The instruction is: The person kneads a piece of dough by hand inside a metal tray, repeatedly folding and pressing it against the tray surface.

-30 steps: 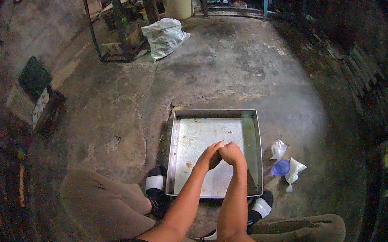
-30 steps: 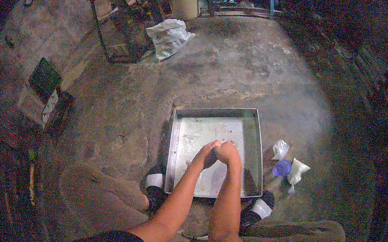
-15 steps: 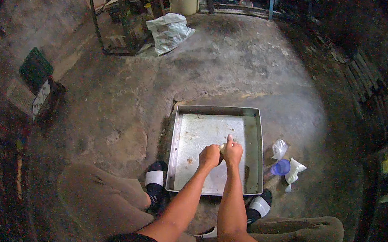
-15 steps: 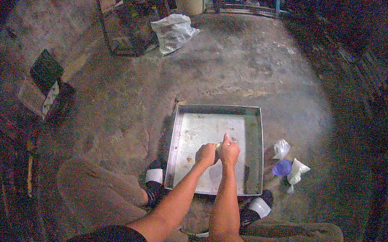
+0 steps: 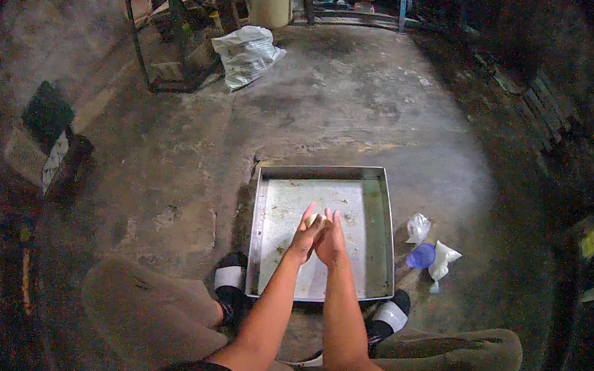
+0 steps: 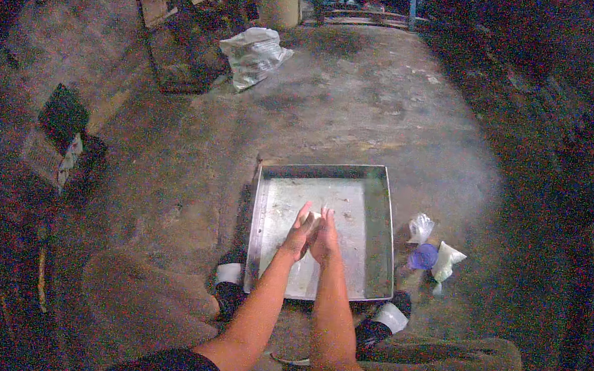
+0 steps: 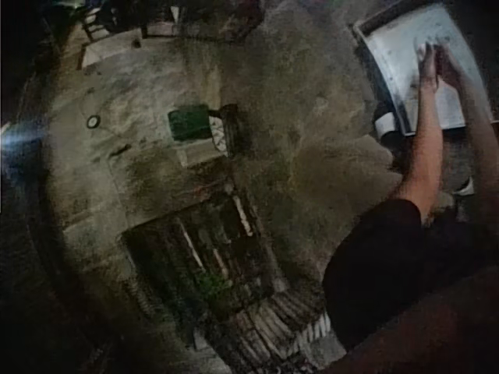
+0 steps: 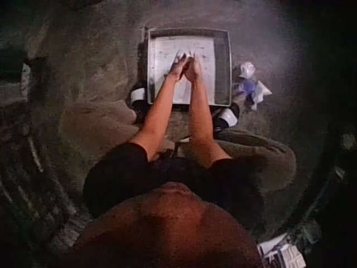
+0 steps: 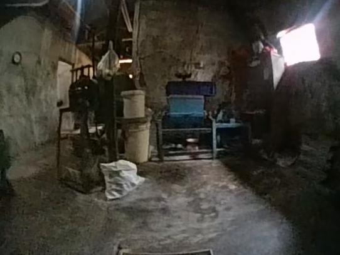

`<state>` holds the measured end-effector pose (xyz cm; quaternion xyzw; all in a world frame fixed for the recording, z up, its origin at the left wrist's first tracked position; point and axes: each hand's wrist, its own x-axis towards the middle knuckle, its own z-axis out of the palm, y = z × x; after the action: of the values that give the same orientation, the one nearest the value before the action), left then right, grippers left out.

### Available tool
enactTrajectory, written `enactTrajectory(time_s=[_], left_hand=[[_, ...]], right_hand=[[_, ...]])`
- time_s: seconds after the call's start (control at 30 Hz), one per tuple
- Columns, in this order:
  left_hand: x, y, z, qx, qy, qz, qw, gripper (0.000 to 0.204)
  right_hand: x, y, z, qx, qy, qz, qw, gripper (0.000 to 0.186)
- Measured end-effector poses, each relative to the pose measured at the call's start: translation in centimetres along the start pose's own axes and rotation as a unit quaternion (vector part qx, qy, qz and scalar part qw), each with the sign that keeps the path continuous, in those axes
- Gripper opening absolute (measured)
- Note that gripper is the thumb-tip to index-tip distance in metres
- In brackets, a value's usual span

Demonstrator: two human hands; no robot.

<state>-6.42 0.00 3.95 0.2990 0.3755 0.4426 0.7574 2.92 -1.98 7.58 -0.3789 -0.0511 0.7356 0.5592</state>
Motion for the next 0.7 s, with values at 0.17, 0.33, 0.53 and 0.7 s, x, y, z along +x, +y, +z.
enactTrajectory(time_s=[0.17, 0.33, 0.53, 0.7], left_hand=[[4.0, -3.6, -5.0, 0.457, 0.087, 0.154, 0.872, 0.071], [2.8, -4.1, 0.6, 0.377, 0.167, 0.105, 0.905, 0.071], [0.6, -2.6, 3.8, 0.257, 0.126, 0.057, 0.956, 0.066], [0.6, -2.2, 2.7, 0.173, 0.088, 0.075, 0.978, 0.057]], right_hand=[[2.3, 1.8, -0.1, -0.007, 0.002, -0.016, 1.0, 0.069], [4.7, 2.6, -3.6, -0.178, 0.322, -0.105, 0.924, 0.071], [2.5, 0.7, -2.2, -0.19, 0.396, -0.129, 0.889, 0.072], [1.9, 0.8, -0.1, -0.201, 0.363, -0.136, 0.899, 0.068]])
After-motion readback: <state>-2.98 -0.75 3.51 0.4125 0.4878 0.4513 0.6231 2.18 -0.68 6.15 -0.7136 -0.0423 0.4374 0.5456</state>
